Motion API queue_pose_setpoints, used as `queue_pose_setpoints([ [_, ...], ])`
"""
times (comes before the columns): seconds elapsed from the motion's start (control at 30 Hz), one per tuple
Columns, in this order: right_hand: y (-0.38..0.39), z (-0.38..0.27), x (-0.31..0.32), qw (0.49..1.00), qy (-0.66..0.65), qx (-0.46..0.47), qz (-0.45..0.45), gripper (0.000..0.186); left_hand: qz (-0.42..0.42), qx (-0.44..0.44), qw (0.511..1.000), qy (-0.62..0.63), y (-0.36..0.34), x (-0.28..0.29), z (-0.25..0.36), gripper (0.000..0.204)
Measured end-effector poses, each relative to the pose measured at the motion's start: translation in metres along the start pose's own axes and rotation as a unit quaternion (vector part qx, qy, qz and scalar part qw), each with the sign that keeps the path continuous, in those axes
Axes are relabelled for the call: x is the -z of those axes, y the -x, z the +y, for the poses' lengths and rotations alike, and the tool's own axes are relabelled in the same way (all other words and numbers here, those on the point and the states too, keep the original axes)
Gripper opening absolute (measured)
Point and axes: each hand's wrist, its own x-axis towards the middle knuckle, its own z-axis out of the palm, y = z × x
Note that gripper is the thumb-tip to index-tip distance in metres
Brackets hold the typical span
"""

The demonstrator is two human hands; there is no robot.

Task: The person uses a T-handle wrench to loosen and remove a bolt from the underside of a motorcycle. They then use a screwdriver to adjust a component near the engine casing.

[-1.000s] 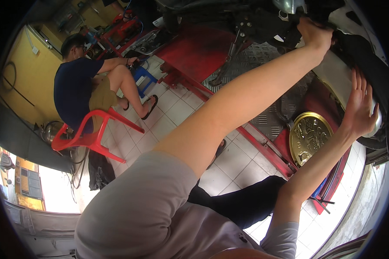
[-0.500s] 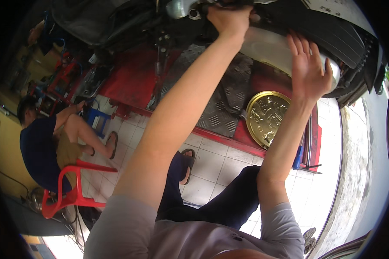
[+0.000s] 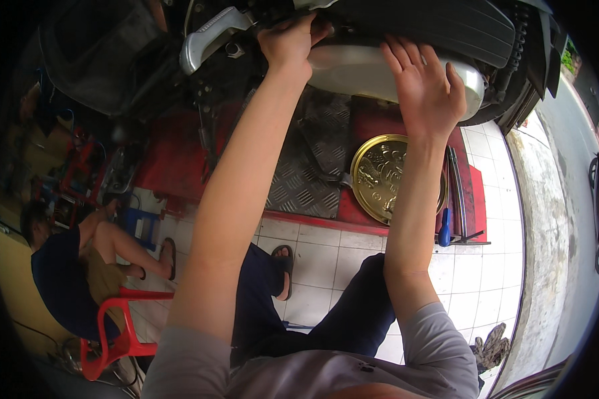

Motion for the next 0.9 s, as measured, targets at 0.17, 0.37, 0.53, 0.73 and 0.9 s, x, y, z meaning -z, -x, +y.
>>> queue_pose_setpoints([
  [0.17,0.0,-0.002,0.0,1.0,0.001,0.0,-0.011,0.025,0.0,-0.05,0.998,-0.038,0.002,-0.003,0.0,0.01],
  [0.37,-0.001,-0.003,0.0,1.0,0.0,0.0,-0.015,0.026,-0.035,-0.011,0.999,-0.005,-0.004,0.006,0.003,0.018],
  [0.53,-0.001,-0.002,0.0,1.0,0.0,-0.002,-0.01,0.027,-0.055,0.078,0.992,0.082,-0.028,0.021,-0.002,0.023],
  [0.73,0.0,-0.004,-0.001,1.0,0.007,0.0,-0.006,0.028,-0.025,0.111,0.982,0.153,-0.029,0.02,-0.015,0.008],
  [0.9,-0.003,-0.014,0.016,0.997,-0.051,-0.011,-0.056,0.048,-0.068,0.087,0.99,0.092,-0.026,0.012,-0.01,0.009],
])
